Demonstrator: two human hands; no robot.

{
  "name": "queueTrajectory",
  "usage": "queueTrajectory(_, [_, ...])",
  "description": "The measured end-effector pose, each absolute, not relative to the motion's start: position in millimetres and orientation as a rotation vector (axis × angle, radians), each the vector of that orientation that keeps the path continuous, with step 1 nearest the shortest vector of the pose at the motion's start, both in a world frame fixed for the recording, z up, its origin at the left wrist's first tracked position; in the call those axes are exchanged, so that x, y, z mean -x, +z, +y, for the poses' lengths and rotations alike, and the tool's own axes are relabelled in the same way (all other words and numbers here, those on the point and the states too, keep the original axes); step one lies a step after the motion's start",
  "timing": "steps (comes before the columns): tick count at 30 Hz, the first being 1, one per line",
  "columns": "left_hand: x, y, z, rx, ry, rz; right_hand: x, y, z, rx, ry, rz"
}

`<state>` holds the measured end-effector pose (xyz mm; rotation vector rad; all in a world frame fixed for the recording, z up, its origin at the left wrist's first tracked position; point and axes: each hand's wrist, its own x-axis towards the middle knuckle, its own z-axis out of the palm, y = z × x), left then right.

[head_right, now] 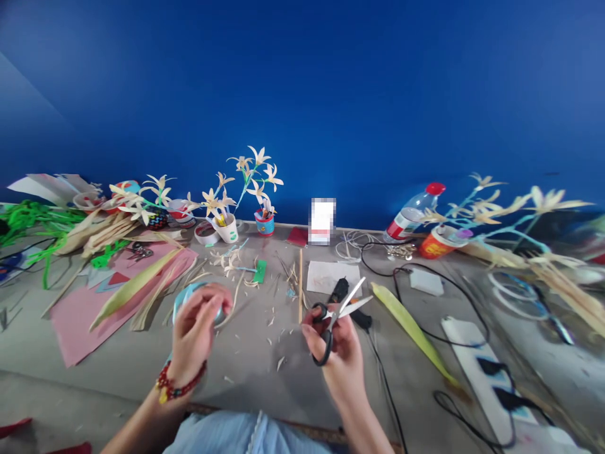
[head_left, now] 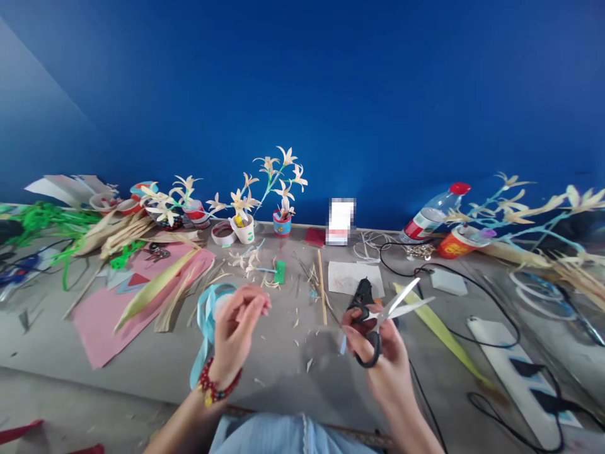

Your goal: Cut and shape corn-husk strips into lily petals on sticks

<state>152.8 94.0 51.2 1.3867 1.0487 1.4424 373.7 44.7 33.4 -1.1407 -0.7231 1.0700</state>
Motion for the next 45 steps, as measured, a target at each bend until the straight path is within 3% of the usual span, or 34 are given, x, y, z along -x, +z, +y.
queueTrajectory(6, [-92,32,108,-2.233,0.753,1.575,-383,16,36,1.266,1.123,-0.779])
queueTrajectory(10, [-82,18,101,-2.511,0.214,1.647,-376,14,35,1.317,1.156,-0.868])
queueTrajectory(13, [-83,16,99,-2.566,0.067,1.653,-370,13,36,1.299,1.204,-0.87])
queueTrajectory(16, [-88,22,101,-2.515,0.213,1.597,-366,15,35,1.291,1.186,-0.932])
queueTrajectory(20, [-107,42,99,-2.306,0.528,1.168,-362,26,29,1.204,1.013,-1.112])
queueTrajectory(25, [-142,69,98,-2.228,0.537,0.701,-362,39,30,1.23,0.885,-1.575])
queueTrajectory(30, [-159,69,107,-1.914,0.66,0.721,-360,36,33,1.308,0.977,-1.421])
queueTrajectory(35, [-185,52,103,-1.191,1.036,0.759,-358,31,31,1.179,1.044,-0.946])
queueTrajectory(38, [-203,43,94,-0.906,1.06,0.717,-356,26,32,1.167,1.019,-0.853])
queueTrajectory(45, [-208,51,84,-1.08,1.135,0.75,-350,17,27,1.143,1.103,-0.928])
